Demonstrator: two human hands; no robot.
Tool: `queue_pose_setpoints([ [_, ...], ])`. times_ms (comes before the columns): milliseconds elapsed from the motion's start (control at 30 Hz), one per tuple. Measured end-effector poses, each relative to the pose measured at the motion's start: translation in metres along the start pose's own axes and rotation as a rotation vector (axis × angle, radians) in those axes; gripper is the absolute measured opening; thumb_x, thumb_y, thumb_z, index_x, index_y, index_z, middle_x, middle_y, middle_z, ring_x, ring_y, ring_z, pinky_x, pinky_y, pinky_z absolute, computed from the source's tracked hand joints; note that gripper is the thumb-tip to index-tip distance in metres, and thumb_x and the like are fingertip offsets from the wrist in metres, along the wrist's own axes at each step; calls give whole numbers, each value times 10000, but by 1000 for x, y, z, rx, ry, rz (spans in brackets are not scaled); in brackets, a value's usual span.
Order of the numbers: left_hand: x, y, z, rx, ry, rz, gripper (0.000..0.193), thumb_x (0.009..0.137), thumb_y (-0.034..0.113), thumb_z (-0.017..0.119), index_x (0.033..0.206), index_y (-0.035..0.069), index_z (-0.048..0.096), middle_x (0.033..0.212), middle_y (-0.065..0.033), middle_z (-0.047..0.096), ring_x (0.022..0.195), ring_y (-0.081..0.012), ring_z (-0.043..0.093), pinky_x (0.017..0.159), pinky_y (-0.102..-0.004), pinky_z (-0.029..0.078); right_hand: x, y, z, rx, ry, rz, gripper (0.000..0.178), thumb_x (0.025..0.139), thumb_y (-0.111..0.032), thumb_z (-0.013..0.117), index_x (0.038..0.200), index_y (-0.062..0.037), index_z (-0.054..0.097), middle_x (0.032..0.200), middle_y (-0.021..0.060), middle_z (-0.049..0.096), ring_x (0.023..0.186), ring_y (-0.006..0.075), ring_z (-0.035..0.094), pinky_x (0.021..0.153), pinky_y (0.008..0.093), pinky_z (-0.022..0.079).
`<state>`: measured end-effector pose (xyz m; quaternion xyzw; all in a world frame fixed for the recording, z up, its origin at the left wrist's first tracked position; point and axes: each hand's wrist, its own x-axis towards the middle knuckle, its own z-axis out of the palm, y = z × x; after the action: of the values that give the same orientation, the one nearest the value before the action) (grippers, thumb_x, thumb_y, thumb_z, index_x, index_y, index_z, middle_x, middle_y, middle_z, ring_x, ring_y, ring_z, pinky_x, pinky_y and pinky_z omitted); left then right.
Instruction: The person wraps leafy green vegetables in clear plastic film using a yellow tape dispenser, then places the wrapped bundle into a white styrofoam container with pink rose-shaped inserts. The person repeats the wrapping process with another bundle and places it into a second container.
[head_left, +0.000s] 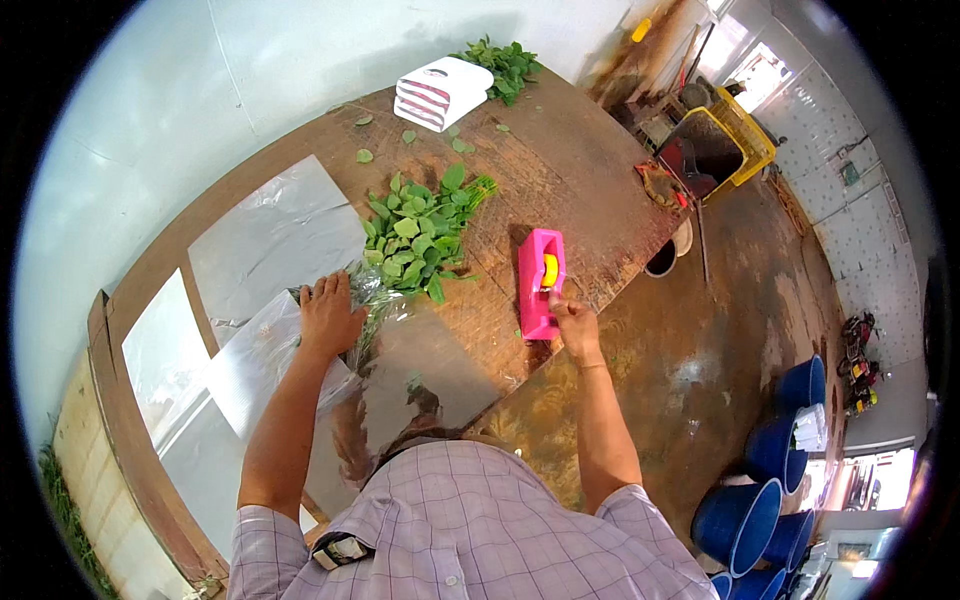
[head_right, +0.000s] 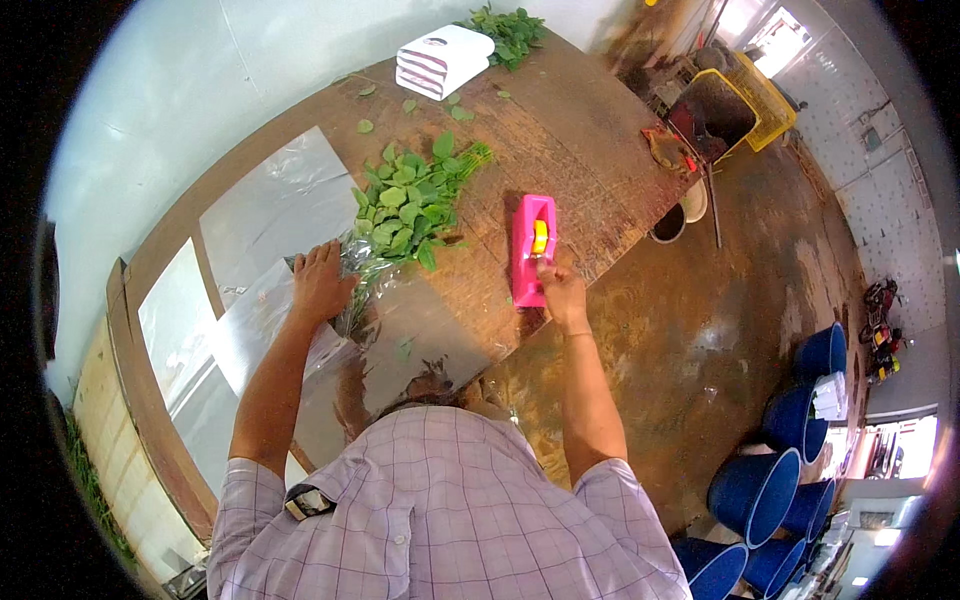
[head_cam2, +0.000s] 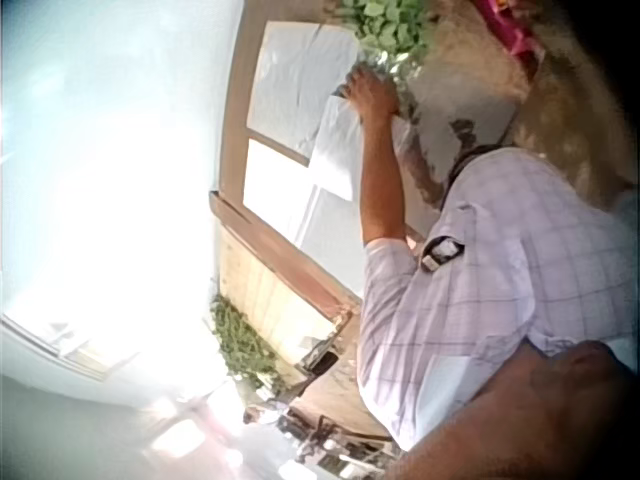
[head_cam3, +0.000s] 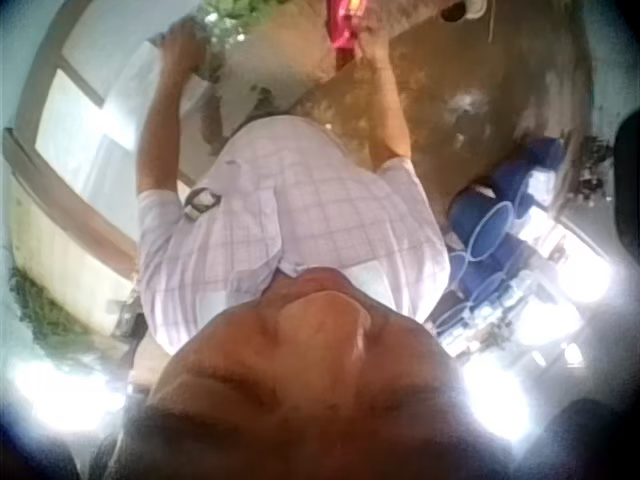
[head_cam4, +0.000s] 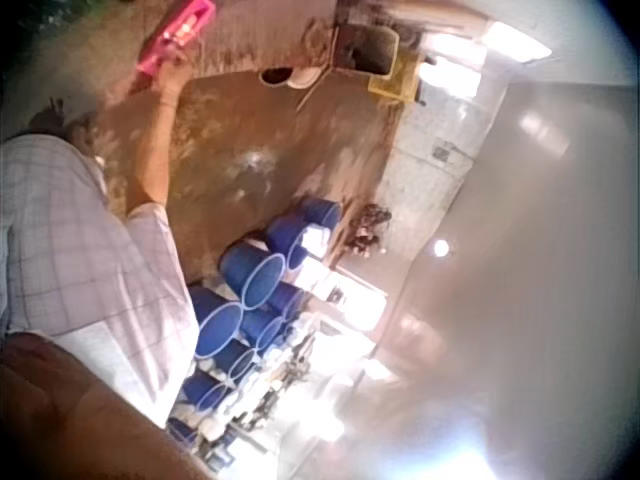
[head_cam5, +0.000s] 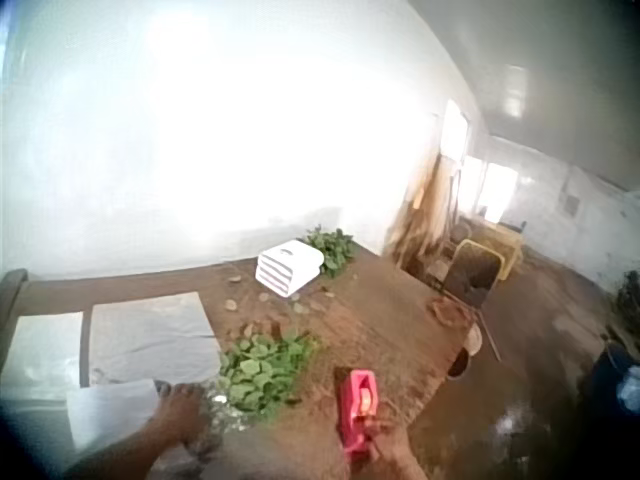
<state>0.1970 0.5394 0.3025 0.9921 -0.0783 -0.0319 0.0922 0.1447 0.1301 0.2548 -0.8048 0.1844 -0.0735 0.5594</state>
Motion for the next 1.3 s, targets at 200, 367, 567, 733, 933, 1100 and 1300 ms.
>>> queue_pose_setpoints([
  [200,-5,-9,2,-7,-6,-7,687,836,367,607,1375,-1,393,1389,-147,448,1310,-313,378,1094,-528,216,-57,-30,-15,-118,-112,-61,336,919,-281,612,743,5,610,619,-13,517,583,76,436,532,266,380],
  [367,-4,-11,13,21,140,65,678,803,372,639,1324,-11,436,1298,-143,507,1218,-291,448,1032,-515,281,-75,48,31,61,102,-81,360,946,-295,576,686,-47,598,602,-44,486,501,45,421,446,215,319],
  [567,-5,-11,15,18,156,53,686,800,369,637,1321,-24,426,1304,-164,493,1234,-332,434,1035,-551,282,-84,-137,204,356,-273,-98,331,941,-289,573,788,-8,658,668,8,574,578,105,492,543,263,392],
  [733,-3,-11,18,16,176,50,672,771,290,631,1327,-22,418,1310,-175,490,1232,-342,442,1029,-579,294,-33,-106,283,-249,-306,-204,350,874,-272,586,721,40,624,686,232,589,628,353,553,635,407,456],
  [933,-3,-6,16,-3,116,56,638,789,283,617,1370,102,424,1287,-181,507,1183,-346,469,992,-581,300,-49,-68,283,200,-363,164,393,888,-319,647,680,12,611,538,71,544,421,154,457,418,331,358],
  [1100,-1,-12,13,48,-30,7,672,825,368,584,1420,134,377,1393,-211,423,1269,-395,395,1002,-606,262,-71,-57,276,-148,-304,29,354,855,-339,695,725,-19,615,570,39,554,452,147,480,399,281,345],
  [1300,11,16,0,85,-108,-42,813,766,417,658,1444,115,327,1427,-217,386,1324,-401,341,1063,-609,202,-72,20,188,109,-314,84,190,862,-180,654,738,-42,612,672,32,582,525,132,519,487,276,416],
])
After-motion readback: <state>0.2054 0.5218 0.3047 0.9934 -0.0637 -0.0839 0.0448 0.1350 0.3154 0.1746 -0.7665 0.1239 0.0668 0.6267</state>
